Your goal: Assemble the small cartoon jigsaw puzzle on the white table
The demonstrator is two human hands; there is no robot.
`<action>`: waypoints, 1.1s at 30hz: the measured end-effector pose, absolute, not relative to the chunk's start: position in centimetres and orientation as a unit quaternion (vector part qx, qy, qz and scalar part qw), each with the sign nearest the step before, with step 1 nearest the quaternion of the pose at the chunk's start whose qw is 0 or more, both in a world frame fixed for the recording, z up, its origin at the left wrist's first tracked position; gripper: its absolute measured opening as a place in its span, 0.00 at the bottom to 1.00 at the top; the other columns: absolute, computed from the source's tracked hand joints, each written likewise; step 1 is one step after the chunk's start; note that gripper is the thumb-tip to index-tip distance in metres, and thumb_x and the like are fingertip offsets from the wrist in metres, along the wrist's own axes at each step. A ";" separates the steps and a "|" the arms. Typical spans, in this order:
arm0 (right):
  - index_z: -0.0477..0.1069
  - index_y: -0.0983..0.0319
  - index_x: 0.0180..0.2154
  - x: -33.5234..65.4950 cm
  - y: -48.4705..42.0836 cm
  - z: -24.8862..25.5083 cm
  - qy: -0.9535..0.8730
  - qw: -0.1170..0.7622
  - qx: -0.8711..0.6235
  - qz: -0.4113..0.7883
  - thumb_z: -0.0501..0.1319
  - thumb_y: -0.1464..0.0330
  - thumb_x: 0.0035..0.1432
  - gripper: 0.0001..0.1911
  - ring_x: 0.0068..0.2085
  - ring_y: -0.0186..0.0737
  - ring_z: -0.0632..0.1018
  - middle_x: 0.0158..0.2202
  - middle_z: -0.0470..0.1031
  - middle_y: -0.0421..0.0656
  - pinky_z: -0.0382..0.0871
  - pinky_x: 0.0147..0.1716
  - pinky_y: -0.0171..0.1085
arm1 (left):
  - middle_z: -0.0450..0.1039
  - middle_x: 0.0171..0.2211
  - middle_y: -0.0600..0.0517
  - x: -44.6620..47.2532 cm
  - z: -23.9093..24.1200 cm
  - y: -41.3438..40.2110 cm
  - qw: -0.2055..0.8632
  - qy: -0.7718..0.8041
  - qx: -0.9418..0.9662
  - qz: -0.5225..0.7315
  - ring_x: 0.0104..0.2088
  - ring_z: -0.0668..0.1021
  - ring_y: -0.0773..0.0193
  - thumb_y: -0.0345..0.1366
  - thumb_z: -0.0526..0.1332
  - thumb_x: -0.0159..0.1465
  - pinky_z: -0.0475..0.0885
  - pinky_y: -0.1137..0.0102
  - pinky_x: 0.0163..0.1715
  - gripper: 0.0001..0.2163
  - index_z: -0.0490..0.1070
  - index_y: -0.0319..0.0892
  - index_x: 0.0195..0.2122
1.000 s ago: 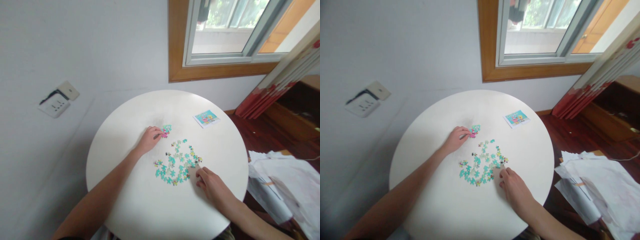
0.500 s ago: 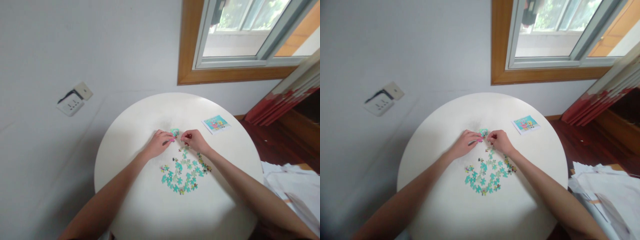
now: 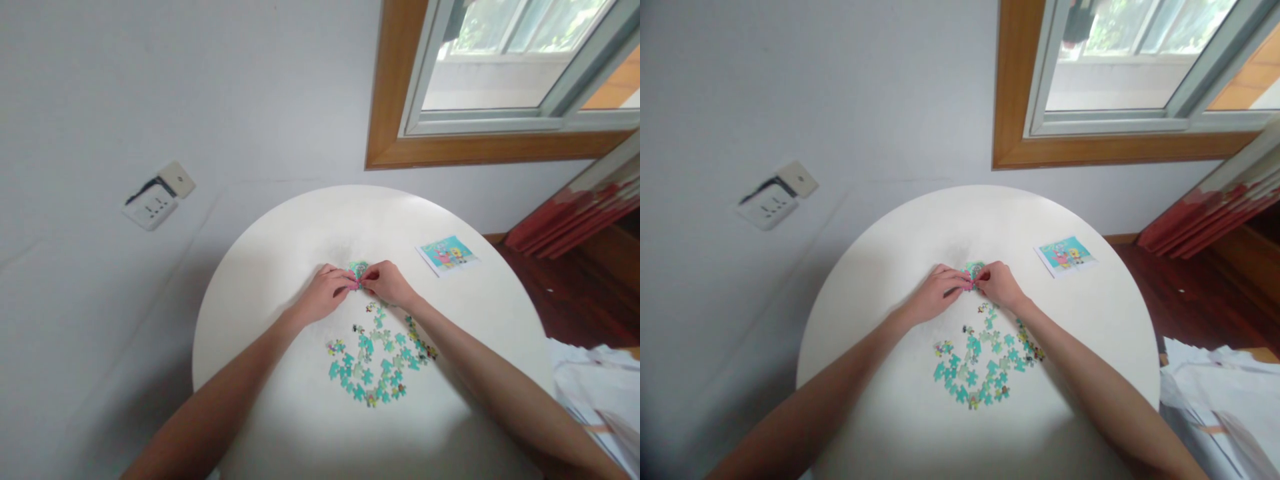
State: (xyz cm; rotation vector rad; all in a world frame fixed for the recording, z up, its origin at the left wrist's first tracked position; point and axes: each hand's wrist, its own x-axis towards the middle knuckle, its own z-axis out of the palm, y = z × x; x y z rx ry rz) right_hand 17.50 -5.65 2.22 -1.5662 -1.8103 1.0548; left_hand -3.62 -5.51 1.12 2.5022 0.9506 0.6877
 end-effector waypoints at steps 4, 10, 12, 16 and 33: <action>0.79 0.65 0.26 17.2 -5.8 2.4 -0.668 0.262 -0.591 0.369 0.63 0.72 0.51 0.06 0.21 0.31 0.69 0.19 0.74 0.39 0.60 0.23 0.32 | 0.77 0.50 0.54 -3.6 1.3 -5.5 0.190 0.340 0.889 0.242 0.49 0.73 0.59 0.30 0.58 0.68 0.66 0.60 0.53 0.12 0.79 0.51 0.46; 0.79 0.65 0.26 17.0 -5.9 2.1 -0.674 0.260 -0.616 0.313 0.65 0.71 0.50 0.05 0.26 0.35 0.73 0.23 0.78 0.42 0.61 0.27 0.33 | 0.77 0.50 0.55 -3.6 1.3 -5.5 0.191 0.336 0.889 0.247 0.49 0.73 0.61 0.30 0.58 0.69 0.66 0.61 0.52 0.12 0.79 0.52 0.46; 0.79 0.64 0.26 17.2 -5.7 2.0 -0.677 0.265 -0.608 0.320 0.64 0.70 0.51 0.06 0.26 0.35 0.73 0.23 0.77 0.42 0.61 0.27 0.33 | 0.77 0.50 0.55 -3.6 1.3 -5.5 0.190 0.338 0.889 0.243 0.49 0.73 0.60 0.30 0.58 0.69 0.66 0.60 0.53 0.12 0.78 0.52 0.46; 0.78 0.65 0.26 18.4 -5.3 1.5 -0.676 0.302 -0.587 0.327 0.61 0.71 0.52 0.08 0.27 0.36 0.73 0.24 0.77 0.42 0.63 0.29 0.33 | 0.77 0.50 0.54 -3.5 1.3 -5.5 0.181 0.341 0.892 0.233 0.50 0.73 0.60 0.31 0.58 0.69 0.66 0.60 0.54 0.11 0.78 0.50 0.47; 0.73 0.65 0.29 21.3 -4.0 1.0 -0.458 0.460 -0.505 0.569 0.69 0.56 0.47 0.18 0.20 0.28 0.66 0.20 0.71 0.38 0.56 0.19 0.30 | 0.66 0.56 0.49 -2.9 2.3 -6.7 0.120 0.376 0.891 0.227 0.55 0.65 0.54 0.34 0.58 0.69 0.64 0.55 0.58 0.13 0.76 0.53 0.52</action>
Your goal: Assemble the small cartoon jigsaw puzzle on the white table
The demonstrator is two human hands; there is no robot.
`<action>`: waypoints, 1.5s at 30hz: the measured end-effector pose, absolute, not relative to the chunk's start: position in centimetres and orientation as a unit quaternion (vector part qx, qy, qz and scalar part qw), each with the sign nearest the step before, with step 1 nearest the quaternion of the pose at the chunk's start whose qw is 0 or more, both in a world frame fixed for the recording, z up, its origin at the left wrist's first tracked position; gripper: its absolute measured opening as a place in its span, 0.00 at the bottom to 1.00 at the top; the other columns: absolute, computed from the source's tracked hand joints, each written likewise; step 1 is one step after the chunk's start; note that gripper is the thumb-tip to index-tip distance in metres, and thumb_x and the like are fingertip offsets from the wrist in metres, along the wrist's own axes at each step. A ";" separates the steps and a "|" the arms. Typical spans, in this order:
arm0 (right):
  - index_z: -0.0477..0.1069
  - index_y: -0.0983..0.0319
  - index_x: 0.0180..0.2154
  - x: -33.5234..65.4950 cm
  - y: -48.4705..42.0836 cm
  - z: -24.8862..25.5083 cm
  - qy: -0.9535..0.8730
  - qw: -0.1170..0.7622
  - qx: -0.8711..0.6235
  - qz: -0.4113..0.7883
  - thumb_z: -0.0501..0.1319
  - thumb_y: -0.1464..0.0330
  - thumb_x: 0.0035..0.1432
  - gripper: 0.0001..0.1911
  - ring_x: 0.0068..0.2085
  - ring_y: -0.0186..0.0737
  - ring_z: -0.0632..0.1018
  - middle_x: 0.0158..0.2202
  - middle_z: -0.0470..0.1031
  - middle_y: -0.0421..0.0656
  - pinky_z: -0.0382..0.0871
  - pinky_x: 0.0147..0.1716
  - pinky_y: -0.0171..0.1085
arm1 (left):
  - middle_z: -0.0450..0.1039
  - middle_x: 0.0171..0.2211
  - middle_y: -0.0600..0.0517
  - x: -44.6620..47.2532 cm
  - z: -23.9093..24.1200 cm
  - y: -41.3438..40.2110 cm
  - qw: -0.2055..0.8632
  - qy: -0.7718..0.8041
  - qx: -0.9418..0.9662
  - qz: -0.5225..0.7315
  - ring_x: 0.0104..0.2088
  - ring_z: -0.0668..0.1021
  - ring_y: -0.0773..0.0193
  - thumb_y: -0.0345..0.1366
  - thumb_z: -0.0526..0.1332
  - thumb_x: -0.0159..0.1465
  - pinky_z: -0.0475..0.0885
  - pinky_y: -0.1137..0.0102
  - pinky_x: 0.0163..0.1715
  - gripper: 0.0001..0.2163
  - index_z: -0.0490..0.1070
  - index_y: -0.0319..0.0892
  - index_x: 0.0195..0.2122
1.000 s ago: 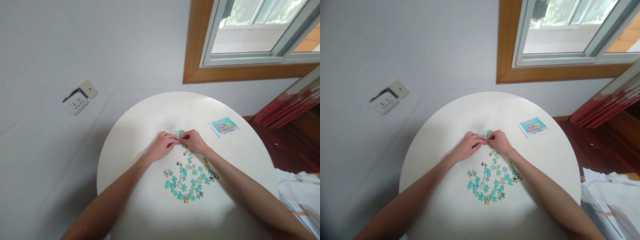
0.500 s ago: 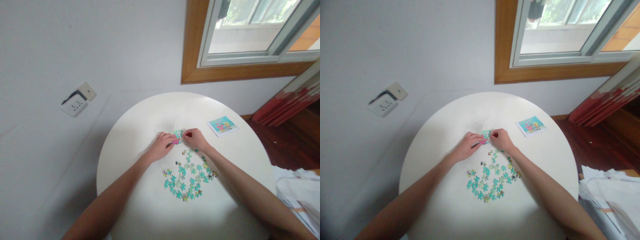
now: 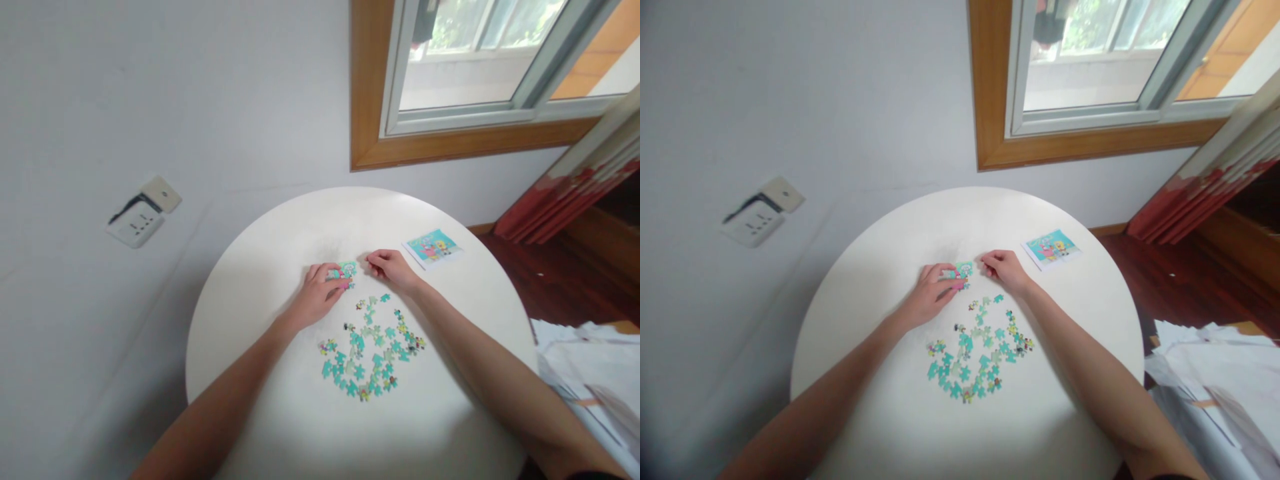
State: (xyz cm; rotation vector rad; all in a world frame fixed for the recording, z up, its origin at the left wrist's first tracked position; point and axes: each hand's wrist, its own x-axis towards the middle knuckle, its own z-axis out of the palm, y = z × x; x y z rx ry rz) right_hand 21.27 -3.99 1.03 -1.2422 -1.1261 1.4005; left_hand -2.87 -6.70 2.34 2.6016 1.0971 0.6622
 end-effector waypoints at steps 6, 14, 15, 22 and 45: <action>0.72 0.65 0.29 21.5 -3.9 1.1 -0.429 0.473 -0.479 0.602 0.70 0.57 0.47 0.18 0.22 0.28 0.68 0.21 0.71 0.39 0.57 0.21 0.31 | 0.67 0.55 0.48 -3.1 2.1 -6.1 0.124 0.389 0.868 0.282 0.54 0.67 0.56 0.35 0.58 0.69 0.64 0.57 0.58 0.12 0.77 0.50 0.51; 0.72 0.65 0.28 21.3 -4.0 1.3 -0.438 0.472 -0.482 0.594 0.68 0.59 0.50 0.15 0.22 0.28 0.68 0.21 0.71 0.38 0.57 0.22 0.31 | 0.75 0.44 0.50 -3.1 1.7 -5.4 0.173 0.395 0.844 0.318 0.48 0.73 0.58 0.30 0.59 0.67 0.66 0.60 0.53 0.11 0.78 0.46 0.46; 0.72 0.65 0.28 21.3 -3.9 1.3 -0.442 0.473 -0.483 0.590 0.68 0.59 0.50 0.15 0.22 0.28 0.68 0.21 0.71 0.38 0.57 0.22 0.31 | 0.75 0.43 0.50 -3.1 1.7 -5.4 0.184 0.394 0.843 0.318 0.47 0.73 0.59 0.30 0.59 0.66 0.66 0.60 0.52 0.11 0.78 0.46 0.46; 0.72 0.65 0.28 21.2 -3.9 1.0 -0.447 0.479 -0.485 0.580 0.68 0.59 0.49 0.15 0.21 0.28 0.68 0.20 0.71 0.38 0.57 0.21 0.31 | 0.77 0.40 0.50 -3.0 1.8 -5.5 0.212 0.394 0.833 0.324 0.44 0.76 0.60 0.30 0.59 0.66 0.69 0.63 0.49 0.09 0.79 0.46 0.41; 0.73 0.65 0.29 21.1 -4.1 0.9 -0.473 0.463 -0.498 0.560 0.66 0.58 0.51 0.15 0.21 0.29 0.67 0.19 0.70 0.38 0.57 0.21 0.32 | 0.79 0.41 0.47 -4.0 1.7 -5.6 0.313 0.308 0.862 0.255 0.41 0.79 0.61 0.39 0.62 0.67 0.75 0.64 0.45 0.08 0.81 0.45 0.40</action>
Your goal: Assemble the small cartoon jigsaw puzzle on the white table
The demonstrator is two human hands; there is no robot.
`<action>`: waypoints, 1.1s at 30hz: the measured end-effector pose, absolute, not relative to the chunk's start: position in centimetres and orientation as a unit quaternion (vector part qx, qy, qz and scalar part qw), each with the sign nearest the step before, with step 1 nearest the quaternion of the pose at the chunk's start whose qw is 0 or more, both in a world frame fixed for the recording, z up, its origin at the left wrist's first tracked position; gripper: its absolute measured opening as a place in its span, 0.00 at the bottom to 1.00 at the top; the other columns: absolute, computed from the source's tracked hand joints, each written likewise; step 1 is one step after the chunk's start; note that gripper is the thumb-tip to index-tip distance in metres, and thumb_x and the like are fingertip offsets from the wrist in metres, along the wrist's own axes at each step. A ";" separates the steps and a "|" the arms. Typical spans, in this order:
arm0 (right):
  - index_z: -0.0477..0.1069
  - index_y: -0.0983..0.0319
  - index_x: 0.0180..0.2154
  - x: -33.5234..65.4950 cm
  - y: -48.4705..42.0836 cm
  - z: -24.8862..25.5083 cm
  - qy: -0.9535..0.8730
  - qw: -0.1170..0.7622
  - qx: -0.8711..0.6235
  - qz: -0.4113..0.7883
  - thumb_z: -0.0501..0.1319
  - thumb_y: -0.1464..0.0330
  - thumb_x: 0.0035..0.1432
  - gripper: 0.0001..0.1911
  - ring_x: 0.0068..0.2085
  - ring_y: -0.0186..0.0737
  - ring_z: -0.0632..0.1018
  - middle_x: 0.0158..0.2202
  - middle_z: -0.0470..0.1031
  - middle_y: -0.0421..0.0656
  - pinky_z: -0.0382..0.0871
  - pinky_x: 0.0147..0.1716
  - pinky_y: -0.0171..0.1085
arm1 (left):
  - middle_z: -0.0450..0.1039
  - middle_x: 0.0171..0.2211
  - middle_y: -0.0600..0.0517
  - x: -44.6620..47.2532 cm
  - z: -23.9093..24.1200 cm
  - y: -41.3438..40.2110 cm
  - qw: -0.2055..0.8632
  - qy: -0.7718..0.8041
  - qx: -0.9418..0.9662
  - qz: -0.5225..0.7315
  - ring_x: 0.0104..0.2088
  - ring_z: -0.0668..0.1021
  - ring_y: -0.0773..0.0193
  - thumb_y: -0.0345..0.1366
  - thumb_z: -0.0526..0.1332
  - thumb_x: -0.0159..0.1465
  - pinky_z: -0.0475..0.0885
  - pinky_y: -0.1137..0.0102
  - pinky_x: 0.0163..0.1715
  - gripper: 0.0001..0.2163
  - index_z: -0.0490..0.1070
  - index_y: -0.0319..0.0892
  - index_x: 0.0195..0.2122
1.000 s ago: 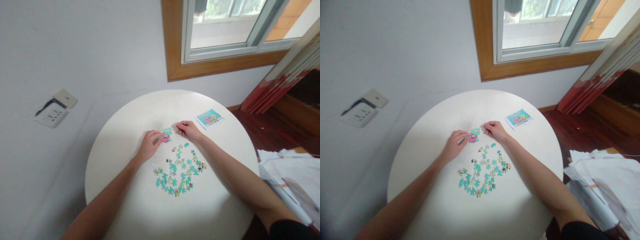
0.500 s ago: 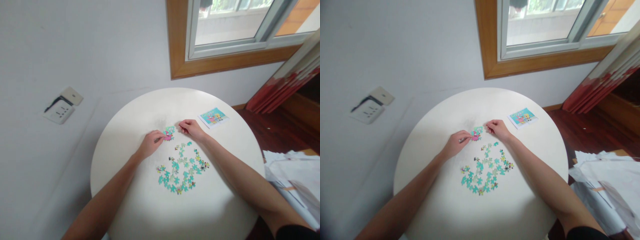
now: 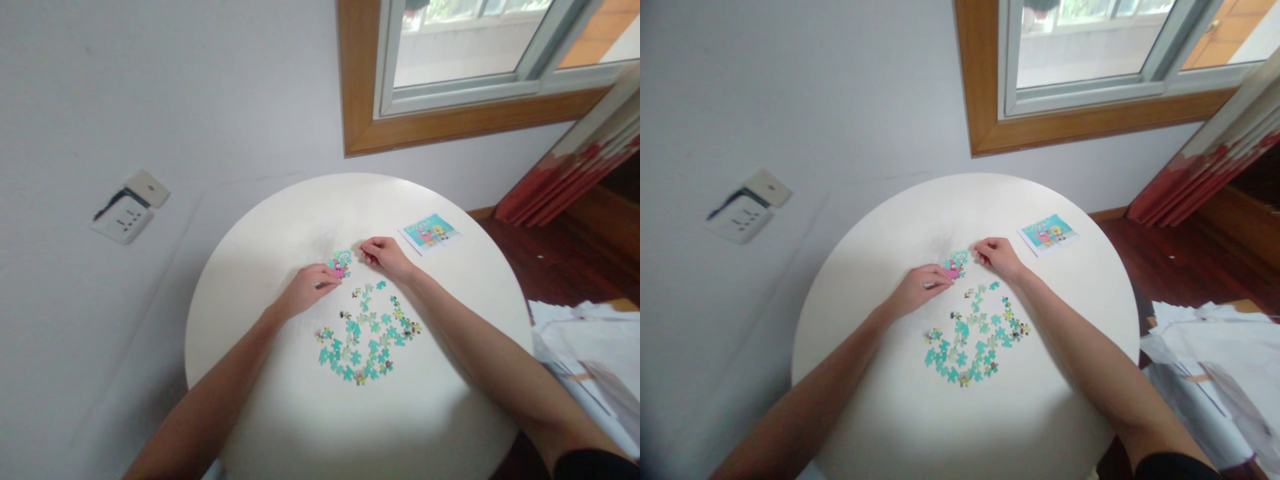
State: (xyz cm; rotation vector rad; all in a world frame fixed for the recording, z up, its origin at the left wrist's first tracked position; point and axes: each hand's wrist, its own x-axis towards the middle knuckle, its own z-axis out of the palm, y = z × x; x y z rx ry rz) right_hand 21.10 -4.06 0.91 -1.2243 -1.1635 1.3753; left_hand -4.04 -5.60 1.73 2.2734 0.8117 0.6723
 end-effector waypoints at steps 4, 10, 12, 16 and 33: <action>0.72 0.65 0.29 21.1 -3.9 0.8 -0.482 0.460 -0.502 0.551 0.66 0.58 0.52 0.16 0.21 0.29 0.66 0.19 0.70 0.38 0.57 0.21 0.32 | 0.78 0.40 0.46 -4.0 2.1 -5.8 0.317 0.307 0.859 0.258 0.40 0.79 0.61 0.40 0.62 0.67 0.75 0.65 0.44 0.09 0.81 0.44 0.39; 0.73 0.64 0.29 19.9 -5.7 2.3 -0.623 0.408 -0.511 0.430 0.62 0.63 0.58 0.11 0.24 0.31 0.67 0.22 0.71 0.38 0.59 0.26 0.33 | 0.76 0.33 0.51 -4.1 2.4 -5.4 0.273 0.367 0.851 0.258 0.30 0.75 0.67 0.36 0.62 0.66 0.70 0.71 0.33 0.08 0.81 0.45 0.41; 0.76 0.63 0.33 18.7 -7.3 3.4 -0.746 0.344 -0.435 0.369 0.62 0.67 0.60 0.07 0.29 0.32 0.70 0.28 0.74 0.39 0.62 0.31 0.33 | 0.74 0.29 0.53 -4.3 2.3 -5.0 0.230 0.418 0.833 0.281 0.28 0.73 0.67 0.34 0.62 0.65 0.68 0.71 0.31 0.07 0.81 0.44 0.38; 0.77 0.60 0.37 15.9 -10.8 4.8 -0.893 0.209 -0.284 0.279 0.63 0.68 0.62 0.05 0.38 0.36 0.74 0.38 0.77 0.43 0.64 0.40 0.35 | 0.74 0.27 0.53 -4.5 2.2 -4.6 0.201 0.469 0.802 0.311 0.28 0.73 0.67 0.32 0.63 0.62 0.67 0.71 0.31 0.05 0.79 0.41 0.34; 0.71 0.64 0.36 13.8 -12.7 3.8 -0.940 0.108 -0.281 0.161 0.65 0.70 0.61 0.04 0.46 0.43 0.72 0.43 0.72 0.49 0.66 0.46 0.39 | 0.77 0.30 0.52 -4.3 1.8 -4.8 0.224 0.487 0.783 0.316 0.29 0.75 0.66 0.34 0.61 0.64 0.69 0.72 0.32 0.07 0.79 0.41 0.35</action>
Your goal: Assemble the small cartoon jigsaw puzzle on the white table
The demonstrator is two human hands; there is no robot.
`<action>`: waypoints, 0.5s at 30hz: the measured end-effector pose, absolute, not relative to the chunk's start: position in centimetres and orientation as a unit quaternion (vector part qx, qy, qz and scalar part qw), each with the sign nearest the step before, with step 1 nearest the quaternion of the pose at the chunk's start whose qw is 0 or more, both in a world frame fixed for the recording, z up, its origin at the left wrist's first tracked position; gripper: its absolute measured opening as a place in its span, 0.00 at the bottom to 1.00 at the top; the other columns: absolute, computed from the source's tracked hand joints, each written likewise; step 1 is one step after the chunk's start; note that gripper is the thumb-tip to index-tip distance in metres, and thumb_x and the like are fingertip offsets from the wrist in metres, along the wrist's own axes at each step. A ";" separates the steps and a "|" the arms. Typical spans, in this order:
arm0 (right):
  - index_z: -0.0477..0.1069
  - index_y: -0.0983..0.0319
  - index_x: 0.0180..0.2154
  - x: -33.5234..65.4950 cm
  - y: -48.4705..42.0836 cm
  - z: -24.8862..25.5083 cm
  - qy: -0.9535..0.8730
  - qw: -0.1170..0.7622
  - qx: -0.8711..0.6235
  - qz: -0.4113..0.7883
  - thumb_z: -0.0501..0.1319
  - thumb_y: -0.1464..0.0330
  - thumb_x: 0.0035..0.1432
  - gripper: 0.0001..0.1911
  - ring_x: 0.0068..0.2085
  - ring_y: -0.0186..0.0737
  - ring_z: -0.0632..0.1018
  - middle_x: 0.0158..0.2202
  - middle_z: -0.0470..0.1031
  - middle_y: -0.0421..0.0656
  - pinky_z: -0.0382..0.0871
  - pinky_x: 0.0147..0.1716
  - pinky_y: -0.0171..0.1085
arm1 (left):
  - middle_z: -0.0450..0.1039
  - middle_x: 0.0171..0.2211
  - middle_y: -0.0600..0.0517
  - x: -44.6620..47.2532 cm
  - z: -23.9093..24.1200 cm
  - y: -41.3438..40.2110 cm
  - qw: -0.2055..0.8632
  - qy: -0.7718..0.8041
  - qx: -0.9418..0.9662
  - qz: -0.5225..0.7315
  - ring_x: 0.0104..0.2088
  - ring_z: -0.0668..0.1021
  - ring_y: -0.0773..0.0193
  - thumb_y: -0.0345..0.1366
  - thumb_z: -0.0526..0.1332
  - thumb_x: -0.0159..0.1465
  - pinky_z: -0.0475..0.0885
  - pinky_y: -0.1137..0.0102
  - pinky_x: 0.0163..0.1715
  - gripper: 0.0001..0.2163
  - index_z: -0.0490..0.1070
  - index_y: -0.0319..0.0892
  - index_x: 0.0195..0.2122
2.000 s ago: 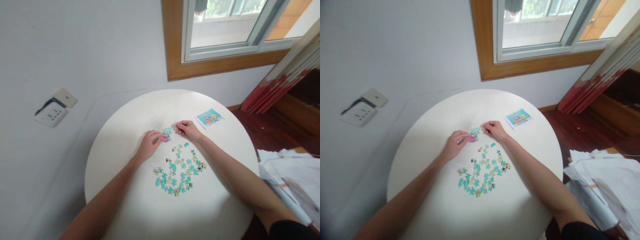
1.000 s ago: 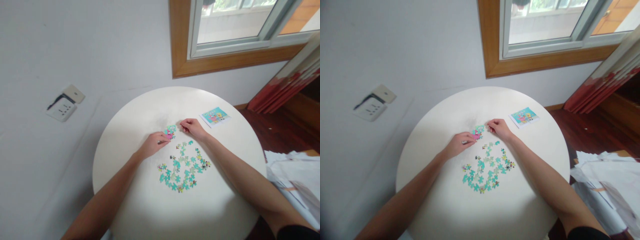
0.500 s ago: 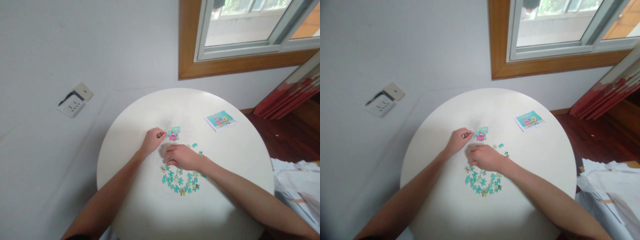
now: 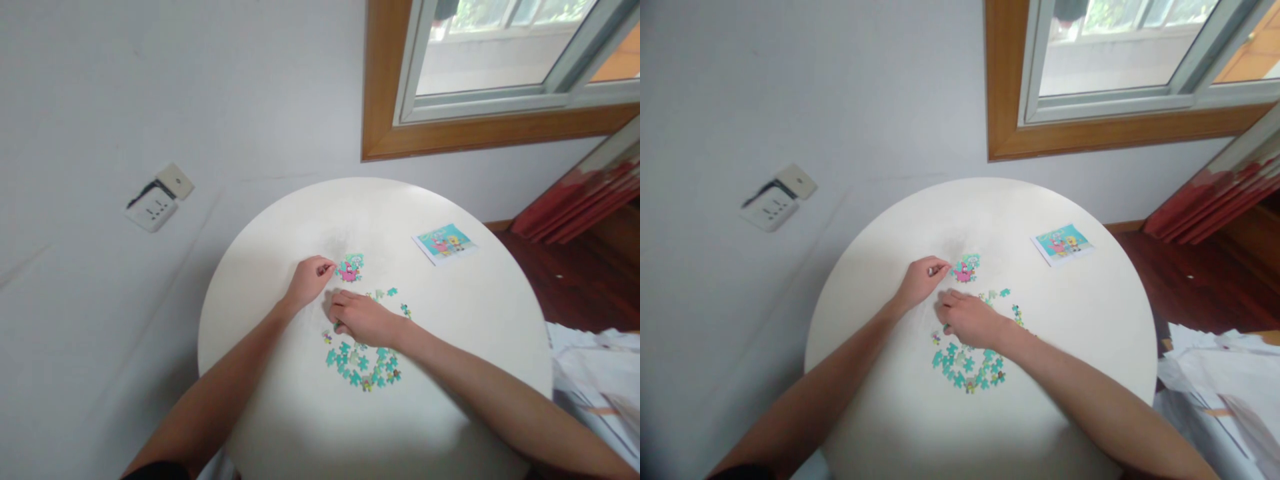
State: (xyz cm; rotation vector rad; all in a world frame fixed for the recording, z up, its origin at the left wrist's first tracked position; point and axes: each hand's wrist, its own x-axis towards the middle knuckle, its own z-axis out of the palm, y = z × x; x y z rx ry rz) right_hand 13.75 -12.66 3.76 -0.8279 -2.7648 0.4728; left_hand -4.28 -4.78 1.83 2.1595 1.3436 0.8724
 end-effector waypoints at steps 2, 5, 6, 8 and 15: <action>0.71 0.64 0.36 13.6 -12.7 3.7 -0.942 0.098 -0.278 0.162 0.63 0.72 0.61 0.02 0.46 0.44 0.72 0.43 0.72 0.49 0.67 0.47 0.40 | 0.78 0.30 0.52 -4.3 1.8 -4.8 0.222 0.481 0.788 0.314 0.29 0.75 0.66 0.34 0.60 0.64 0.69 0.72 0.33 0.07 0.79 0.41 0.35; 0.71 0.65 0.40 13.4 -12.8 3.6 -0.942 0.086 -0.285 0.151 0.63 0.72 0.62 0.05 0.47 0.46 0.72 0.43 0.72 0.50 0.66 0.49 0.42 | 0.78 0.30 0.52 -4.3 1.7 -4.8 0.218 0.474 0.794 0.313 0.29 0.75 0.66 0.34 0.60 0.64 0.69 0.72 0.32 0.07 0.79 0.41 0.35; 0.71 0.66 0.42 13.3 -12.9 3.6 -0.942 0.084 -0.291 0.146 0.63 0.71 0.62 0.07 0.48 0.47 0.72 0.43 0.72 0.51 0.66 0.50 0.43 | 0.78 0.30 0.52 -4.3 1.7 -4.7 0.218 0.473 0.794 0.314 0.29 0.75 0.66 0.34 0.60 0.64 0.69 0.72 0.32 0.07 0.79 0.41 0.35; 0.71 0.66 0.43 13.3 -12.9 3.6 -0.940 0.082 -0.299 0.140 0.64 0.70 0.61 0.08 0.48 0.48 0.71 0.43 0.72 0.51 0.66 0.50 0.44 | 0.77 0.30 0.53 -4.3 1.6 -4.7 0.220 0.471 0.795 0.314 0.29 0.75 0.66 0.33 0.61 0.64 0.69 0.72 0.32 0.07 0.79 0.41 0.35; 0.71 0.64 0.36 13.5 -12.6 3.6 -0.926 0.138 -0.301 0.183 0.63 0.73 0.61 0.01 0.44 0.43 0.71 0.40 0.72 0.49 0.66 0.45 0.40 | 0.76 0.30 0.53 -4.2 1.5 -4.7 0.227 0.461 0.799 0.313 0.29 0.75 0.67 0.33 0.60 0.65 0.69 0.72 0.31 0.07 0.79 0.42 0.35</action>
